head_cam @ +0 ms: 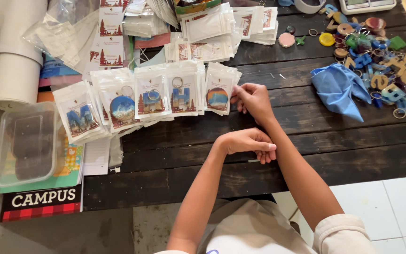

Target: The person wipes small keychain charms with a blue cloth, then inserts each into a small plastic bag with a printed card. The person seals the bags and places them in a growing stack on the table.

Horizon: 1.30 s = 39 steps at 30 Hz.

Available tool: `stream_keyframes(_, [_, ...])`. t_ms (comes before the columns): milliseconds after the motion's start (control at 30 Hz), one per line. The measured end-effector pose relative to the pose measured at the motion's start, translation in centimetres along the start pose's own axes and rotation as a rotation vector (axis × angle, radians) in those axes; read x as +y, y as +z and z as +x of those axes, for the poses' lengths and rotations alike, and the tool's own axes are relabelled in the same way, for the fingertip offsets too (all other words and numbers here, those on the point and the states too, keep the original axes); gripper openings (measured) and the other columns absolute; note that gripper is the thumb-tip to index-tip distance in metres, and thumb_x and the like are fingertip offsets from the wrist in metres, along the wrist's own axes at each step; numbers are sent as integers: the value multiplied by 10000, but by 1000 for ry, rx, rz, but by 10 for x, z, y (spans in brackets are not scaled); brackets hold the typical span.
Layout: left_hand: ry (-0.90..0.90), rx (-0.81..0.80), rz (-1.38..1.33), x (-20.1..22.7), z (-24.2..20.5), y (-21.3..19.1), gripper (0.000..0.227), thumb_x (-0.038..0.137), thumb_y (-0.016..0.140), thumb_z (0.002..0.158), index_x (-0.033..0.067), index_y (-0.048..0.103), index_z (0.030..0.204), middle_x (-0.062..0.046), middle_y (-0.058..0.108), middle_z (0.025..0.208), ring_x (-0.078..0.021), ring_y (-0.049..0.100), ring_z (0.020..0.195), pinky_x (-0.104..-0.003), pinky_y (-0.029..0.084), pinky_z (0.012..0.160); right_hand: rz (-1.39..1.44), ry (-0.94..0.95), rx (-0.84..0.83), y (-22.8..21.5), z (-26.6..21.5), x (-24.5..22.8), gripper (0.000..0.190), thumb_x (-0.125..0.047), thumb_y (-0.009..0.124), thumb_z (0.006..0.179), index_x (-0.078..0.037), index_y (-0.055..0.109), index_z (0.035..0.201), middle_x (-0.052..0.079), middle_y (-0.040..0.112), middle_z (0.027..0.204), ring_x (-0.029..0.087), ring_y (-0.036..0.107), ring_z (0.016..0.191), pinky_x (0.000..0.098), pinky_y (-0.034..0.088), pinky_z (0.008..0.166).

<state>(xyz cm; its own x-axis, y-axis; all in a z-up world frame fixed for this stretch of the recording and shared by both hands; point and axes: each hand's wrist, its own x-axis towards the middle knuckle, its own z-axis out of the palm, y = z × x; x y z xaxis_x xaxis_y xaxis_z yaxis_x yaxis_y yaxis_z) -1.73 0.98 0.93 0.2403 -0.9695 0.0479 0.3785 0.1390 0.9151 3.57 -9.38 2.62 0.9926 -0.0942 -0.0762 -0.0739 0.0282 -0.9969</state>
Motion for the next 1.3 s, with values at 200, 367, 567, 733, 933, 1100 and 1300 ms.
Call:
stream_keyframes(200, [-38,1,-45,4,-1,0,268,192,609,1037,-34,748,998,-146,764,882,-179,759,774,-266,611,722,-70,-134,204,-2,8,8,269,-166,630,1022,-12,710,816,148,672,608,136,540,327,221,396,278])
stream_keyframes(367, [-53,-55,-75,2,5,-4,225,176,638,1022,-19,750,1023,-136,770,902,-176,762,803,-254,610,738,-433,-275,354,-18,59,17,223,-261,706,971,-177,763,773,10,647,548,151,597,471,259,469,507])
stream_keyframes(567, [-90,-115,-133,3,8,-10,217,187,671,1017,-12,756,1031,-136,774,911,-175,765,825,-252,613,761,-711,-102,236,-5,117,-10,338,-531,732,859,-214,776,750,1,678,589,249,714,713,378,555,708])
stream_keyframes(733, [-108,-128,-167,10,8,-14,220,188,667,1025,-13,757,1036,-141,771,903,-180,764,819,-249,612,761,-750,125,25,4,137,-23,359,-556,745,741,-198,758,763,-16,667,559,182,715,695,353,553,711])
stream_keyframes(933, [-108,-148,-190,6,9,-19,236,195,663,1027,-21,757,1044,-147,771,896,-186,766,804,-257,614,749,-601,-99,130,-22,144,-7,214,-398,786,866,-186,768,882,1,732,666,132,716,574,277,550,501])
stream_keyframes(1100, [-211,-165,-68,10,12,-20,392,335,606,1018,-33,733,1064,-113,751,931,-154,735,832,-242,597,771,-209,-115,230,-71,123,-33,134,-86,658,939,-124,549,1007,49,705,911,135,741,612,195,472,428])
stream_keyframes(1300, [-127,-125,-177,-4,12,-18,290,201,587,1062,-44,740,1041,-160,762,911,-200,769,815,-264,615,755,-86,-15,252,-145,100,5,188,-99,691,905,-81,750,1083,75,632,666,119,647,466,256,591,444])
